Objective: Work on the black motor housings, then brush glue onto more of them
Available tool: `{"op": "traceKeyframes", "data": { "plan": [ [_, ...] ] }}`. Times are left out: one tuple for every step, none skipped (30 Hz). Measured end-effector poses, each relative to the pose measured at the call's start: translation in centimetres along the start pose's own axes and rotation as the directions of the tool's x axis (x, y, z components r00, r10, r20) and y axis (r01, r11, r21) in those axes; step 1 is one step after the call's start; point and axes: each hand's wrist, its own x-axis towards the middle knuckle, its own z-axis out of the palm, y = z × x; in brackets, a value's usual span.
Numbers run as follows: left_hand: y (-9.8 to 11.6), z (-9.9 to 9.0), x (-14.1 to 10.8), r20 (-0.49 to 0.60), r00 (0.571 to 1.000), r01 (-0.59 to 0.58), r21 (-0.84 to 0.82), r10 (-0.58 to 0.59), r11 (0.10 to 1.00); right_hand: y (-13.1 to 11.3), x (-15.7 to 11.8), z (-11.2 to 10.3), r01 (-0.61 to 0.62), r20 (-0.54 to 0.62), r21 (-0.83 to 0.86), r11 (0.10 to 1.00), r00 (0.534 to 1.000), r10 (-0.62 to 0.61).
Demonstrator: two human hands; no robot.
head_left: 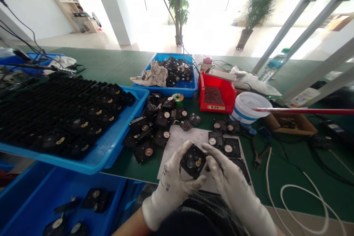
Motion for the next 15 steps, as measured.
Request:
{"op": "traceKeyframes", "data": {
  "plan": [
    [0.0, -0.1, 0.0, 0.002, 1.000, -0.023, 0.003, 0.023, 1.000, -0.1, 0.2, -0.7, 0.057, 0.016, -0.051, 0.997, 0.998, -0.056],
    [-0.1, -0.2, 0.0, 0.016, 0.999, -0.047, 0.012, 0.047, 0.999, -0.3, 0.5, -1.4, 0.131, 0.072, -0.107, 0.986, 0.990, -0.124],
    [-0.2, -0.2, 0.0, 0.036, 0.997, -0.075, 0.029, 0.074, 0.997, -0.7, 0.9, -2.1, 0.229, 0.160, -0.185, 0.956, 0.967, -0.201],
    [-0.5, -0.2, 0.0, 0.057, 0.993, -0.109, 0.051, 0.106, 0.993, -1.2, 1.3, -2.8, 0.334, 0.272, -0.273, 0.902, 0.926, -0.260],
    [-0.8, -0.1, 0.0, 0.080, 0.986, -0.153, 0.076, 0.146, 0.985, -1.8, 1.8, -3.3, 0.428, 0.392, -0.358, 0.830, 0.876, -0.282],
    [-1.1, -0.1, 0.0, 0.099, 0.976, -0.204, 0.105, 0.193, 0.973, -2.4, 2.3, -3.8, 0.496, 0.498, -0.429, 0.755, 0.827, -0.261],
    [-1.4, 0.0, 0.0, 0.115, 0.963, -0.259, 0.133, 0.244, 0.957, -3.0, 2.8, -4.1, 0.533, 0.570, -0.485, 0.694, 0.794, -0.212],
    [-1.6, 0.0, 0.1, 0.130, 0.947, -0.312, 0.155, 0.294, 0.937, -3.5, 3.2, -4.3, 0.552, 0.618, -0.524, 0.649, 0.770, -0.156],
    [-1.8, 0.0, 0.1, 0.145, 0.930, -0.359, 0.172, 0.337, 0.917, -3.8, 3.6, -4.4, 0.565, 0.654, -0.543, 0.621, 0.749, -0.110],
    [-2.0, 0.0, 0.2, 0.160, 0.915, -0.397, 0.183, 0.371, 0.899, -4.1, 3.9, -4.5, 0.579, 0.682, -0.547, 0.605, 0.727, -0.079],
    [-2.1, 0.0, 0.3, 0.174, 0.901, -0.427, 0.193, 0.398, 0.883, -4.1, 4.2, -4.5, 0.593, 0.700, -0.545, 0.593, 0.711, -0.067],
    [-2.2, 0.0, 0.4, 0.189, 0.887, -0.456, 0.207, 0.422, 0.866, -4.0, 4.4, -4.5, 0.606, 0.709, -0.544, 0.580, 0.702, -0.068],
    [-2.2, 0.0, 0.5, 0.202, 0.874, -0.481, 0.229, 0.442, 0.846, -3.9, 4.4, -4.5, 0.618, 0.714, -0.546, 0.566, 0.697, -0.073],
    [-2.3, 0.1, 0.7, 0.212, 0.862, -0.503, 0.258, 0.460, 0.825, -3.6, 4.5, -4.4, 0.627, 0.714, -0.551, 0.550, 0.696, -0.078],
    [-2.3, 0.2, 1.0, 0.220, 0.852, -0.523, 0.287, 0.476, 0.803, -3.5, 4.5, -4.5, 0.633, 0.712, -0.559, 0.535, 0.698, -0.082]
  ]
}}
